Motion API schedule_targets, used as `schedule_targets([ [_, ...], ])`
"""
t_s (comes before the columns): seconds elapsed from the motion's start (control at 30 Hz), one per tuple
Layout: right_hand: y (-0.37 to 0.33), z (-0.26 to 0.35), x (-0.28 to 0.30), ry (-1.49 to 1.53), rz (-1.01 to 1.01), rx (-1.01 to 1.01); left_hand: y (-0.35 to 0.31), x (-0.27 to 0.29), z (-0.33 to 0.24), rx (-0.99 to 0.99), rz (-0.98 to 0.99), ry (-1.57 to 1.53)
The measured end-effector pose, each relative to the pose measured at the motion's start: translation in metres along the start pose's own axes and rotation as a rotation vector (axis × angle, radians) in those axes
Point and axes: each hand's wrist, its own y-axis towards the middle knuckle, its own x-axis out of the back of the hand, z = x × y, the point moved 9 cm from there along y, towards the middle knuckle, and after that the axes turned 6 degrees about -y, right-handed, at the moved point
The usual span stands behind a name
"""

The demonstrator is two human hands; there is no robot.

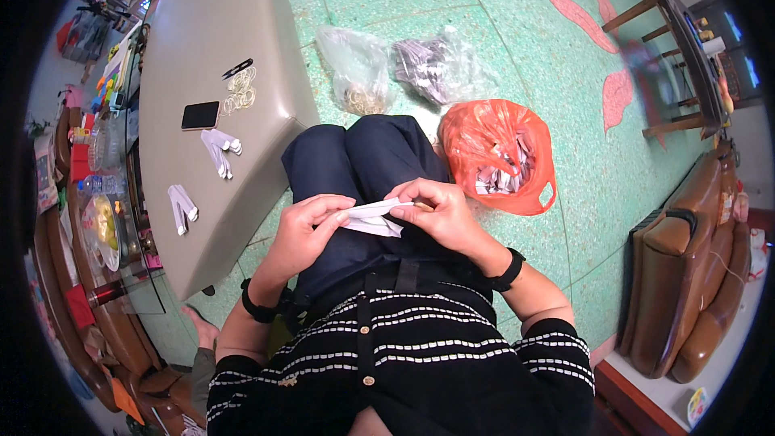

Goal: The person assembles white facemasks by hand while using a thin wooden stick to thread or guide white elastic straps through the fabric, working on several masks one at a time.

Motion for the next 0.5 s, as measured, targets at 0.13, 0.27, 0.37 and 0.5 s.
schedule_targets([
  [0.13, 0.002, 0.004, -0.001, -0.064, 0.005, -0.002, 0.002, 0.002, 0.001, -0.04, -0.04, 0.049],
  [0.27, 0.003, 0.007, 0.003, -0.223, -0.041, 0.019, 0.003, 0.002, -0.002, -0.053, -0.056, 0.07],
  [0.37, 0.003, 0.018, 0.0, -0.363, -0.062, 0.135, 0.002, -0.002, -0.006, -0.16, -0.053, 0.232],
  [0.5, 0.004, 0.029, -0.009, -0.46, -0.04, 0.194, 0.001, -0.005, -0.021, -0.321, -0.093, 0.395],
])
